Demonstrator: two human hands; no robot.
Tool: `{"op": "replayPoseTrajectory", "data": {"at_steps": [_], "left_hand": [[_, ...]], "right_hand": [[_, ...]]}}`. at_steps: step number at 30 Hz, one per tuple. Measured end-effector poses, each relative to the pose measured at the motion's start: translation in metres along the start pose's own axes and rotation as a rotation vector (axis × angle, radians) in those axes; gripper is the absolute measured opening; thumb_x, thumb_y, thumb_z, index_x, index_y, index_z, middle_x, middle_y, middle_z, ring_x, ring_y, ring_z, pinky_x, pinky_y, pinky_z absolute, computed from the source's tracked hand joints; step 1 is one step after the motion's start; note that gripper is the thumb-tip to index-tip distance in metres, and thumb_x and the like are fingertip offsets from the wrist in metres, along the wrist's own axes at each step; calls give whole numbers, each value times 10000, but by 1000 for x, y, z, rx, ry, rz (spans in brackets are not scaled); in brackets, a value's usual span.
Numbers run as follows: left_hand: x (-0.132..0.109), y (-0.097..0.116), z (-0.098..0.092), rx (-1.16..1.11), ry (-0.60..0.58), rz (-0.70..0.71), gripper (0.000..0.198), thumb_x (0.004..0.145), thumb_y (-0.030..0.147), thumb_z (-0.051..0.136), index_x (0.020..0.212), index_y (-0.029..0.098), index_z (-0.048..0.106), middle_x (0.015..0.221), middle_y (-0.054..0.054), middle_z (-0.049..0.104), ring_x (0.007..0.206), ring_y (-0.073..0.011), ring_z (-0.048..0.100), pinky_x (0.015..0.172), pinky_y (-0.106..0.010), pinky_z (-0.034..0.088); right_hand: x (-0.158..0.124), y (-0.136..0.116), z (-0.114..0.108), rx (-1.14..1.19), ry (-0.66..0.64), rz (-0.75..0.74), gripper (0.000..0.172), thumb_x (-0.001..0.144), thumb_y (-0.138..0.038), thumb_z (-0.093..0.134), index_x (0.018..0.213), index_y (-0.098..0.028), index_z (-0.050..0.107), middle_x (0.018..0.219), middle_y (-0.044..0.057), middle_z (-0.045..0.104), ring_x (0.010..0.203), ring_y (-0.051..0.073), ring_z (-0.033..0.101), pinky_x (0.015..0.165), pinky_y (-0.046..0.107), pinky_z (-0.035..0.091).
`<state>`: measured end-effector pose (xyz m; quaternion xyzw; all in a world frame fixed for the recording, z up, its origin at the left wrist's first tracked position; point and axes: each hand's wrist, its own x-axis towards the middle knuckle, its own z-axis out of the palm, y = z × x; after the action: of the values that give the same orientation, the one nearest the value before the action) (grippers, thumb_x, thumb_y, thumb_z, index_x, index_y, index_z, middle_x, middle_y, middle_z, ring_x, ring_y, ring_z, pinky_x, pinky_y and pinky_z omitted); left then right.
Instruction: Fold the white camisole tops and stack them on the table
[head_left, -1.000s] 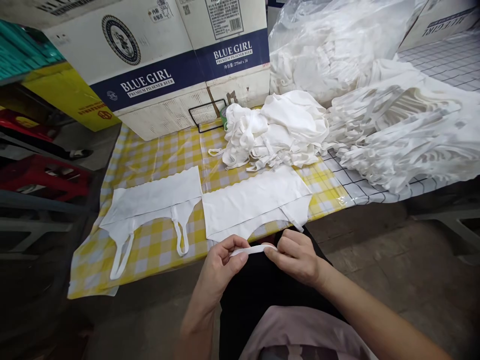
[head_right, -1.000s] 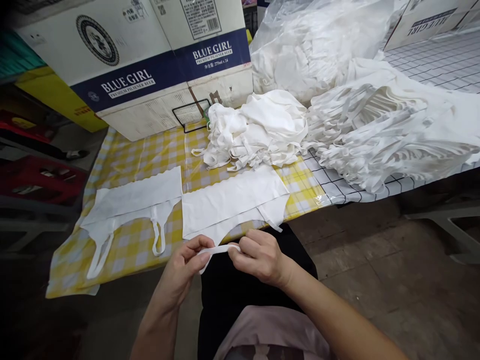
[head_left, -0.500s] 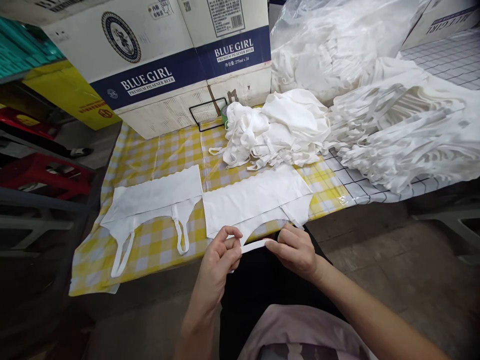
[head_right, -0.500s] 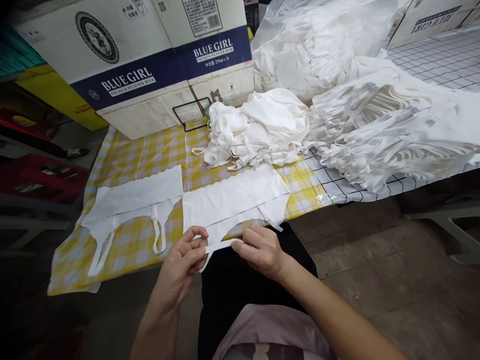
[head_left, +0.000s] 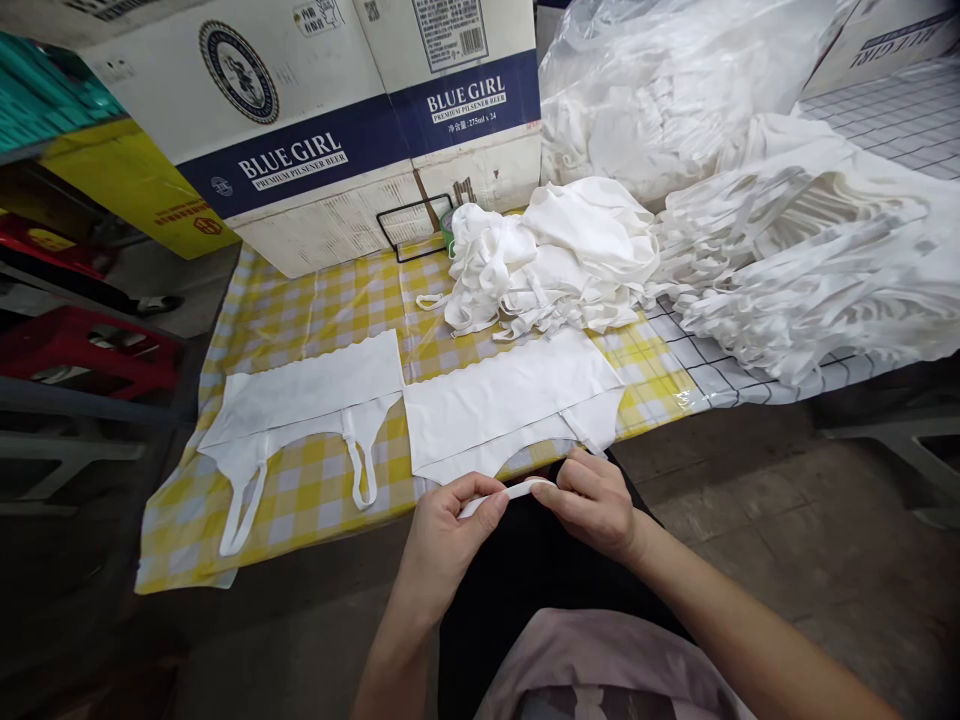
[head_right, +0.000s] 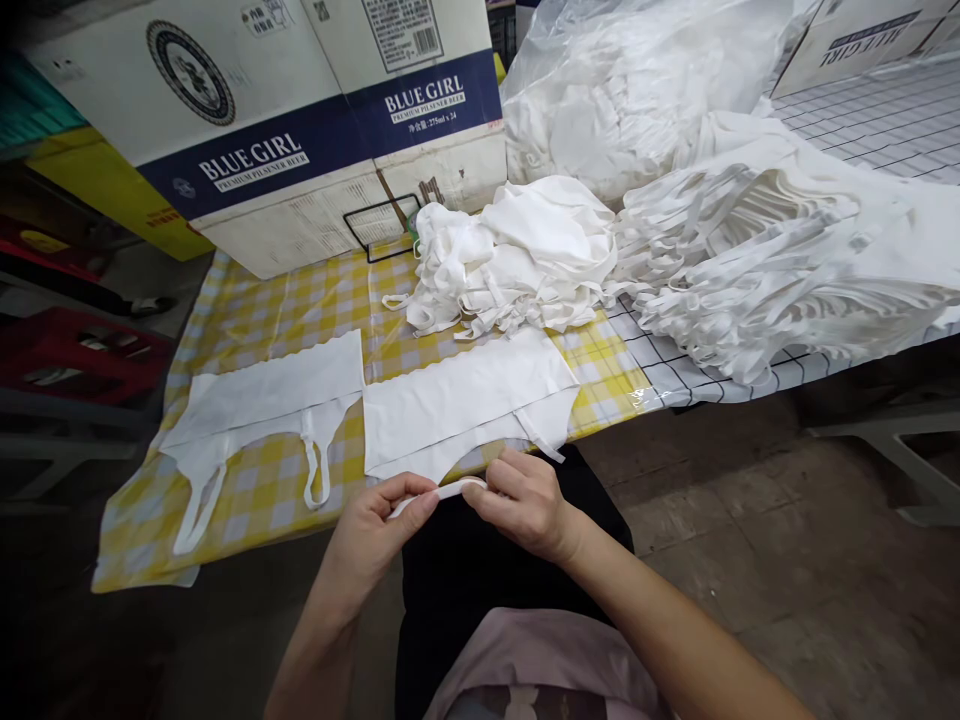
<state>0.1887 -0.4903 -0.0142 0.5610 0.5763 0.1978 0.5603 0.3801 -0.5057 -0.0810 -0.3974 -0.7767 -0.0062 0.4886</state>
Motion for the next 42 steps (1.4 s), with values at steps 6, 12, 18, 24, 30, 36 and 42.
{"op": "replayPoseTrajectory", "data": {"at_steps": [6,12,18,24,30,36,42], "left_hand": [[-1,-1,-2,-8,18,23,222,771,385,583,785,168,627,649,18,522,572,-101,405,495,-193,275],[-3,-4,-4,-36,32,42,184,779,342,579,788,163,623,635,18,499,600,-104,406,541,-189,316],[-3,-3,-6,-47,16,18,207,809,357,536,782,161,597,565,42,400,518,-78,323,479,-182,257],[-2,-5,-9,-90,4,1,230,797,371,531,723,156,566,534,50,340,485,-73,283,450,-182,228],[-2,-10,-11,-102,-15,-11,268,808,410,513,728,157,545,546,52,325,483,-71,273,449,-186,214],[-3,-15,-14,-107,-13,1,282,821,406,497,677,165,478,543,60,264,485,-68,224,452,-196,180],[-4,-16,-17,-184,-38,9,286,828,375,484,637,173,416,523,68,242,471,-63,202,448,-200,169]], "right_hand": [[-3,1,1,-13,-12,14,217,803,-122,585,984,-240,567,551,-41,425,514,100,375,503,228,300],[-2,2,2,-11,-18,9,200,805,-132,588,976,-237,578,550,-40,425,521,100,376,505,225,304],[0,1,2,-7,-4,4,192,808,-113,566,957,-231,587,554,-35,416,529,104,365,515,229,311],[-2,2,4,-24,-21,17,170,808,-117,569,928,-233,603,551,-37,417,532,99,371,521,222,316],[0,1,6,-14,-35,5,186,816,-109,543,950,-226,596,566,-21,426,549,113,369,533,235,324],[0,0,9,-4,-39,2,214,780,-70,572,944,-205,603,583,-20,421,561,115,369,537,234,324],[0,-2,13,26,-57,32,223,774,-54,582,940,-202,601,599,-17,416,584,116,364,546,237,327]]}}
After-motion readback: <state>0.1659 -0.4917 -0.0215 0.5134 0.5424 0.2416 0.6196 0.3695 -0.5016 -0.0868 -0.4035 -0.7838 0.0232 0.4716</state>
